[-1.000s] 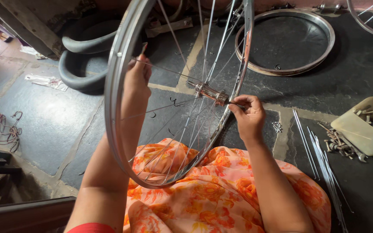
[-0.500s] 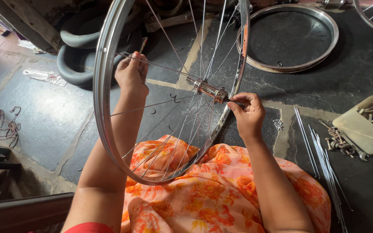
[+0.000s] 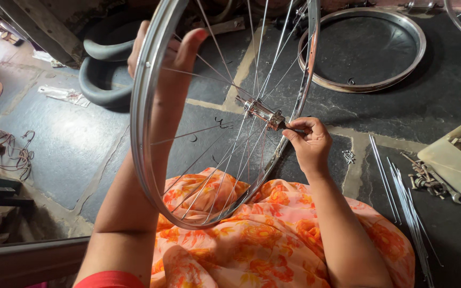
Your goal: The person laces a bicycle wheel by hand, inserting spokes through the rim and hub, then tightening them with a spoke wrench. They rotate the wheel to access different sections and continue adding and adjusting spokes throughout the clip.
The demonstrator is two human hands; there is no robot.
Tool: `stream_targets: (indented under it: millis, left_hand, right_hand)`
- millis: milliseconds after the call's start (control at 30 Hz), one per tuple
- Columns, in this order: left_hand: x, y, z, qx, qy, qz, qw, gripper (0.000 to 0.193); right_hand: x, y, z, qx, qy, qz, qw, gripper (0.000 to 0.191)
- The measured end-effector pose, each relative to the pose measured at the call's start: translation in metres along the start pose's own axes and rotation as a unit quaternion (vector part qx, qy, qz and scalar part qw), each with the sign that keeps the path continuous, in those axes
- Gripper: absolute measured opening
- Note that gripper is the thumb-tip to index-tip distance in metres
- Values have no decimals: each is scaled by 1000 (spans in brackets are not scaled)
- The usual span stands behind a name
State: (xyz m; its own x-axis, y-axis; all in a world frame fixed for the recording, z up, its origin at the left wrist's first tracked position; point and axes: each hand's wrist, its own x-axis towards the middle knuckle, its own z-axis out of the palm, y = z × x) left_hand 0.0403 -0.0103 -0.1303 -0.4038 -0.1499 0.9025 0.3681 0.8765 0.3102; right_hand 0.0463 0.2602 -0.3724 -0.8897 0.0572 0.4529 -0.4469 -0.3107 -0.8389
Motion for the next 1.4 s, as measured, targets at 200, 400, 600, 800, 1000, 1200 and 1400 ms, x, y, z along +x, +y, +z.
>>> stream_targets:
  millis: [200, 400, 600, 800, 1000, 1200, 1400]
  left_hand:
    - [12, 15, 21, 162, 30, 157, 974, 63]
    - [-1, -6, 48, -417, -153, -6, 896, 30]
    - [-9, -15, 45, -745, -238, -219, 583, 20]
    - [-36, -15, 10, -706, -203, -306, 606, 21]
    - [-75, -23, -86, -604, -246, -343, 676, 18]
    - [-54, 3, -134, -618, -291, -353, 639, 42]
    - [-51, 13, -152, -496, -337, -300, 742, 52]
  right_hand:
    - [0, -2, -5, -2, -12, -8, 1000, 29]
    - [0, -2, -2, -6, -12, -11, 1000, 29]
    - [-2, -1, -2, 5, -15, -11, 1000, 28]
    - [-2, 0, -4, 10, -9, -1, 1000, 29]
    - [0, -9, 1, -14, -13, -5, 1000, 32]
    - [5, -20, -12, -27, -41, 37, 998, 26]
    - [20, -19, -128, -264, 73, 98, 957, 28]
